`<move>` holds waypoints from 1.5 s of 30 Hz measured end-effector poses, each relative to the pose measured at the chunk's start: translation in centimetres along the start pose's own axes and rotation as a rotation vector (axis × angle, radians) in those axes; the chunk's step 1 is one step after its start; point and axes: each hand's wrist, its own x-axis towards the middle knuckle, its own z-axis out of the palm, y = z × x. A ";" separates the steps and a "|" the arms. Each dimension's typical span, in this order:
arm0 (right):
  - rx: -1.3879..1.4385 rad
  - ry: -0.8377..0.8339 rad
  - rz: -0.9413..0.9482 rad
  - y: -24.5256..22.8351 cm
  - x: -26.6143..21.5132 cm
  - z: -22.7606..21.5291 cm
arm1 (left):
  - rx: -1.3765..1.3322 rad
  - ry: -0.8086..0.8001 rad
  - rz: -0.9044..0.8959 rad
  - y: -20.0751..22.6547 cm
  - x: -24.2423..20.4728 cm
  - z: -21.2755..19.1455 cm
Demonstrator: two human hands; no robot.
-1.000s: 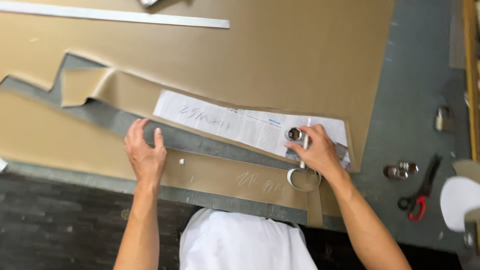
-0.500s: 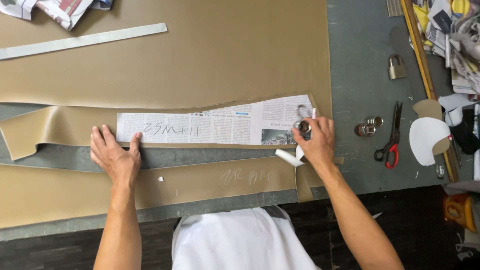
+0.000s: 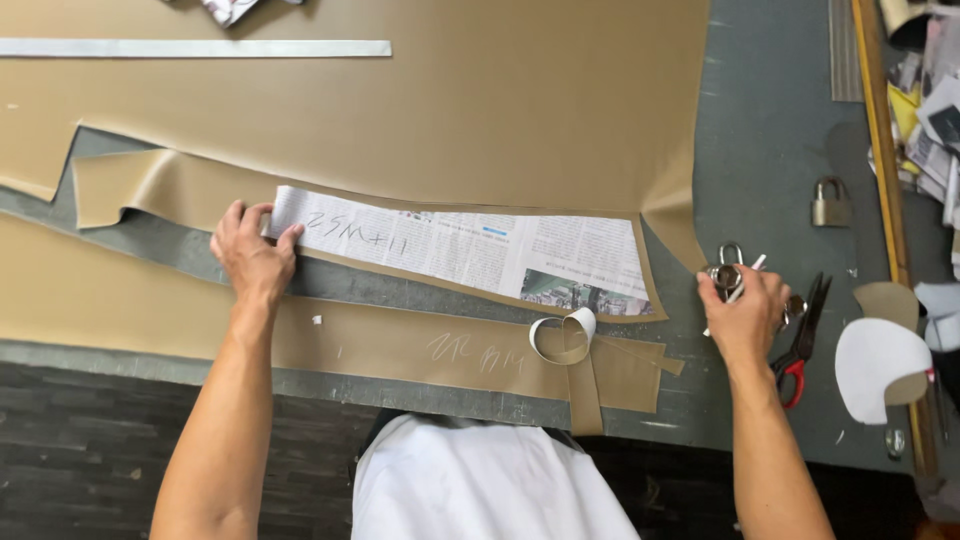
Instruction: The person measures and marks a large sheet of brown material using a ruler, a tape measure, and a white marker. They use a newspaper strip and a padlock as weights to hold the ruler in place while drawing straight lines.
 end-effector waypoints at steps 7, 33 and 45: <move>1.014 -0.307 0.282 -5.2 3.1 -6.7 | 0.022 0.080 0.037 2.2 0.3 0.8; 0.693 0.274 0.203 -35.2 -4.1 8.3 | -0.485 -0.205 -0.321 -15.8 8.2 -11.8; 1.096 -0.371 0.000 -55.3 -7.5 13.4 | -1.269 0.308 -0.657 -27.1 16.7 -8.2</move>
